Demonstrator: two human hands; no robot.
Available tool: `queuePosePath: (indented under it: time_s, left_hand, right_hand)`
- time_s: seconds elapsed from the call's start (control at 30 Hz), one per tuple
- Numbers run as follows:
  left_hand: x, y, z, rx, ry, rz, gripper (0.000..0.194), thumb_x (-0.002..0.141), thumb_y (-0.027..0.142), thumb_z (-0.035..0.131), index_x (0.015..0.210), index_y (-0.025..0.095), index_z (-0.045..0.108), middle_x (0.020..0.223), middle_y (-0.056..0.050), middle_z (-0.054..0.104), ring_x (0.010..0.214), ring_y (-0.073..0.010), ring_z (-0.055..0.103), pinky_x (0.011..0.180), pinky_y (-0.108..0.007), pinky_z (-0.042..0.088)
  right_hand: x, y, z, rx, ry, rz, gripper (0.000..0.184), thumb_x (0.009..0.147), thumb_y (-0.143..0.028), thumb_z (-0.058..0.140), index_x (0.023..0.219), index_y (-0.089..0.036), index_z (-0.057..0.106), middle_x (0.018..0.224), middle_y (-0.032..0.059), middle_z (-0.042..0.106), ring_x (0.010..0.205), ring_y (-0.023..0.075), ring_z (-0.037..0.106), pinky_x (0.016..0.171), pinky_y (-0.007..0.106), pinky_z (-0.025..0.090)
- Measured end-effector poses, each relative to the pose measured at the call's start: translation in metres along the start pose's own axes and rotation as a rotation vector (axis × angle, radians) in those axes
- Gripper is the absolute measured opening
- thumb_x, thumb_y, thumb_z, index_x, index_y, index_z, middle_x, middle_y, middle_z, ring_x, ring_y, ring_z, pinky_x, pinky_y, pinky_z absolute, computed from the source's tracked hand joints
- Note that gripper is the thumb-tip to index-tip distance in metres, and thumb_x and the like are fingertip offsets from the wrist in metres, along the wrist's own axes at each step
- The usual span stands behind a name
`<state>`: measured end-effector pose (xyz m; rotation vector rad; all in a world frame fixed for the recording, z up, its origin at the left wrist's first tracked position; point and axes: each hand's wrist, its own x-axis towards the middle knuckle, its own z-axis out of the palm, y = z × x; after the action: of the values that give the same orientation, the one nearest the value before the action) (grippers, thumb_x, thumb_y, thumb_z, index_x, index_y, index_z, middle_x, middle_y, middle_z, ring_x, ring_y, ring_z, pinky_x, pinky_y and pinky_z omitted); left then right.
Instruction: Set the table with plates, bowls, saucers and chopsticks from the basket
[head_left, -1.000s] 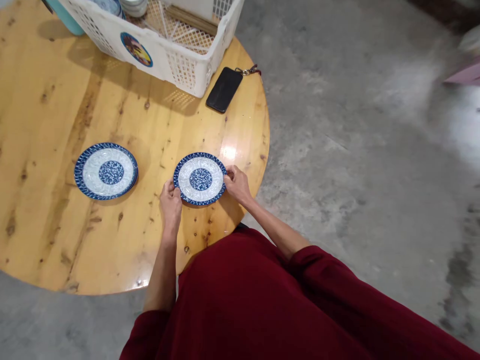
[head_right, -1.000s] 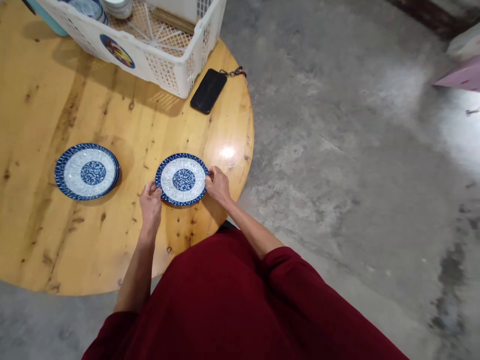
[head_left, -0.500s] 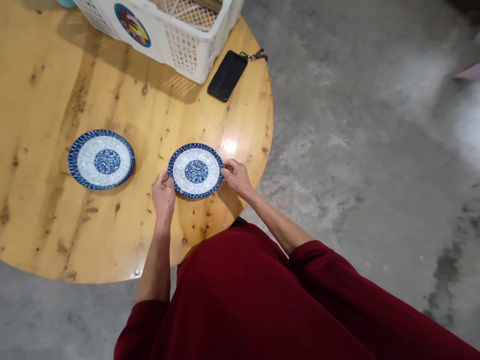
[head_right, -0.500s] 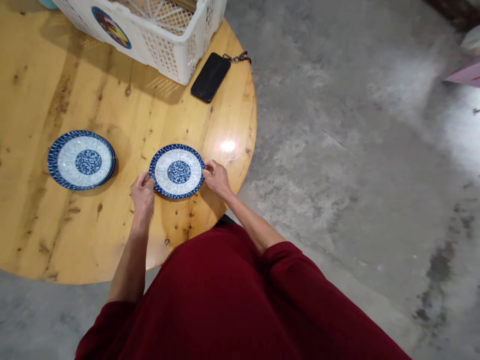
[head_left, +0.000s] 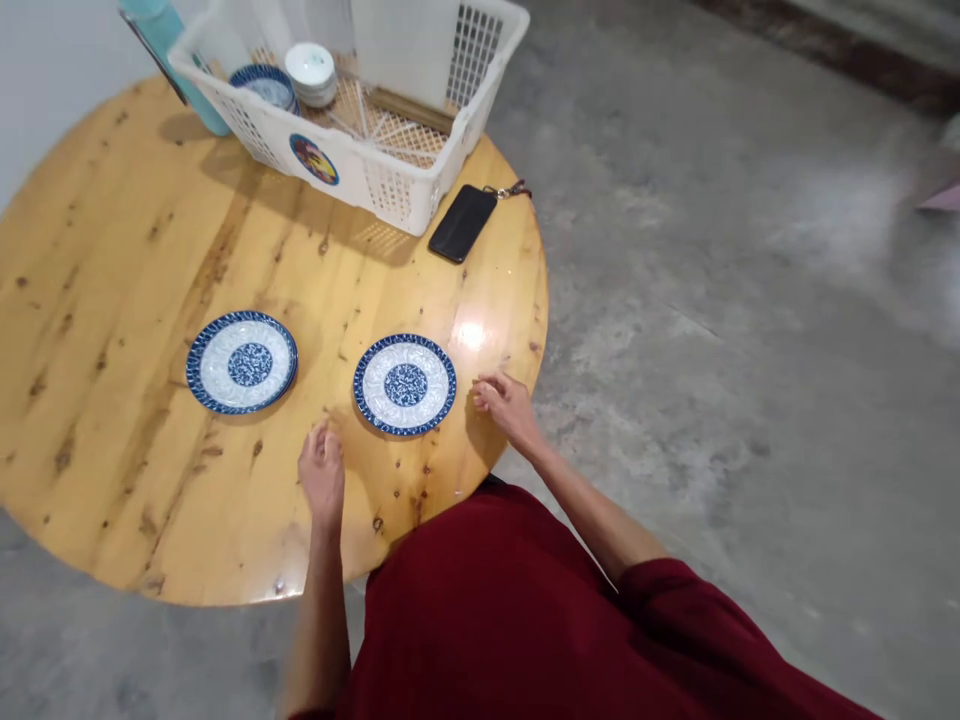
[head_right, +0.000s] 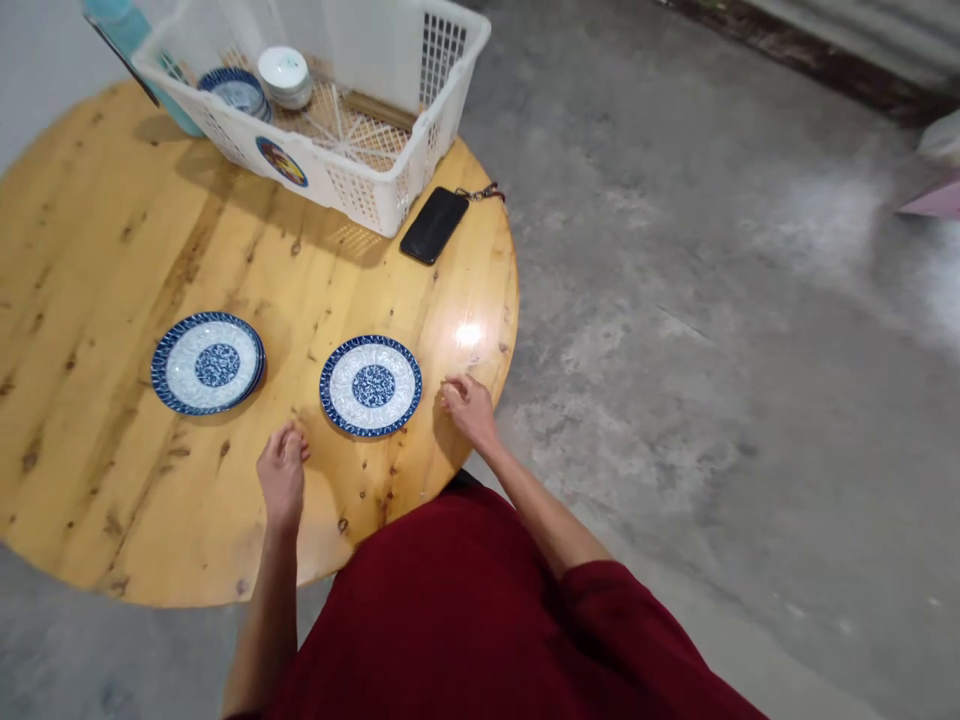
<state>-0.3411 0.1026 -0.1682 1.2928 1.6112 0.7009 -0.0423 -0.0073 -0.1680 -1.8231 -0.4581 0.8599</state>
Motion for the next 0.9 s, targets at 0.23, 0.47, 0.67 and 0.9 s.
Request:
queuePosePath:
  time_s: [0.23, 0.47, 0.67, 0.9]
  left_hand:
    - [-0.096, -0.051, -0.05, 0.082, 0.266, -0.252, 0.043, 0.081, 0.05, 0.062, 0.109, 0.019, 0.073, 0.095, -0.01, 0.077, 0.088, -0.0281, 0.074, 0.084, -0.043, 0.062]
    - [-0.13, -0.06, -0.058, -0.012, 0.257, -0.233, 0.048, 0.076, 0.058, 0.066, 0.102, 0.018, 0.075, 0.09, -0.011, 0.078, 0.082, -0.0289, 0.074, 0.076, -0.043, 0.062]
    - [-0.127, -0.075, -0.112, -0.065, 0.152, -0.074, 0.056, 0.082, 0.061, 0.059, 0.109, 0.015, 0.075, 0.097, -0.013, 0.077, 0.085, -0.0241, 0.074, 0.082, -0.039, 0.061]
    - [-0.144, -0.15, -0.227, 0.004, 0.155, -0.027, 0.054, 0.082, 0.061, 0.059, 0.109, 0.016, 0.075, 0.096, -0.013, 0.078, 0.084, -0.0252, 0.075, 0.079, -0.036, 0.059]
  right_hand:
    - [-0.01, -0.026, 0.02, 0.075, -0.144, -0.083, 0.027, 0.081, -0.046, 0.058, 0.092, -0.023, 0.067, 0.083, 0.0057, 0.074, 0.064, 0.0205, 0.068, 0.059, 0.034, 0.056]
    - [-0.058, -0.042, 0.054, 0.099, -0.33, -0.134, 0.028, 0.083, -0.045, 0.057, 0.097, -0.024, 0.069, 0.084, 0.0048, 0.074, 0.065, 0.0205, 0.068, 0.061, 0.033, 0.056]
    - [-0.127, -0.002, 0.101, 0.052, -0.305, -0.142, 0.03, 0.08, -0.045, 0.059, 0.092, -0.02, 0.069, 0.08, 0.0055, 0.073, 0.06, 0.018, 0.064, 0.058, 0.031, 0.05]
    - [-0.209, 0.036, 0.195, 0.007, -0.396, -0.094, 0.028, 0.079, -0.043, 0.055, 0.087, -0.02, 0.068, 0.074, 0.0044, 0.071, 0.057, 0.0186, 0.063, 0.053, 0.03, 0.048]
